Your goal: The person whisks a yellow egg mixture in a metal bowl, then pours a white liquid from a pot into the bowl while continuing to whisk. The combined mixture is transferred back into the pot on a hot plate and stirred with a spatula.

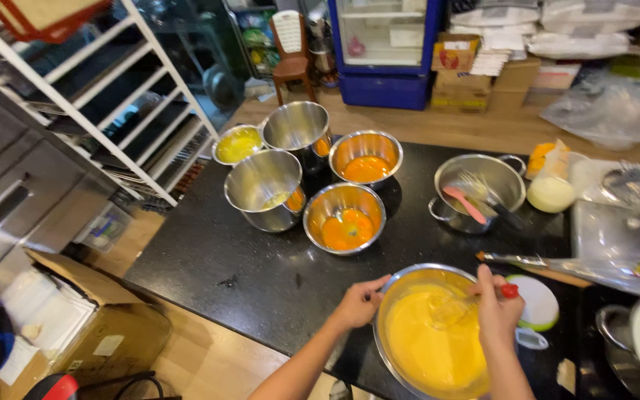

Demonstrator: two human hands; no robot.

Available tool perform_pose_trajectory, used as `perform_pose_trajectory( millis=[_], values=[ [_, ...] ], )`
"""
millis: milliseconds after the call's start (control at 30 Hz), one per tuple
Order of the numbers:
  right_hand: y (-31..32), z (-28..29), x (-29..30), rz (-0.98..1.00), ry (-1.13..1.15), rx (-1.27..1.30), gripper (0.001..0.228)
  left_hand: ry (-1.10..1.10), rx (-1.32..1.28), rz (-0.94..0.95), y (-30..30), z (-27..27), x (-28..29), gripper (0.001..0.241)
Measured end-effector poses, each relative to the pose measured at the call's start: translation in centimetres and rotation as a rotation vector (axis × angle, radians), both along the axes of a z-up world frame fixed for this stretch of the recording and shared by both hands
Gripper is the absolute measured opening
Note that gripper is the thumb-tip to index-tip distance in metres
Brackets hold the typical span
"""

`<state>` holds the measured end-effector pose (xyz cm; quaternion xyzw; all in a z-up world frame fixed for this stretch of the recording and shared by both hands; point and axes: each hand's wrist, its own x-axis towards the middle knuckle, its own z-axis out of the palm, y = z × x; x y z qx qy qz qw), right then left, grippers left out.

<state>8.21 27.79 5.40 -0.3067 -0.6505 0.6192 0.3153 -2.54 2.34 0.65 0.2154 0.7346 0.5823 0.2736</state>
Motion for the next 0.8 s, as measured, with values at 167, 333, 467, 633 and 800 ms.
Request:
perform_pose_trajectory(
  millis=[167, 333, 467, 633, 800],
  values=[
    [0.3, -1.4, 0.0, 0.024, 0.048, -0.080, 0.041, 0.022, 0.044, 0.035, 0.0, -2.9, -0.7, 0.050],
    [1.2, -2.5, -2.5, -0.177, 0.393, -0.299, 0.042, -0.206, -0.031, 0.045, 0.3, -2.0, -0.2, 0.052],
    [-0.1, -2.6, -5.4, -0.206, 0.449, -0.338, 0.035, -0.314, -0.040, 0.057, 0.2, -0.7, 0.0, 0.050],
    [-5.4, -3.8, -6.2, 0.325, 0.372, -0.383, 0.021, -0.319, -0.023, 0.056, 0.0, -1.0, -0.1, 0.051],
    [-9.1, -5.2, -3.9, 0.845, 0.149, -0.121, 0.042, -0.300, -0.005, 0.047, -0.2, -0.8, 0.0, 0.050]
  ],
)
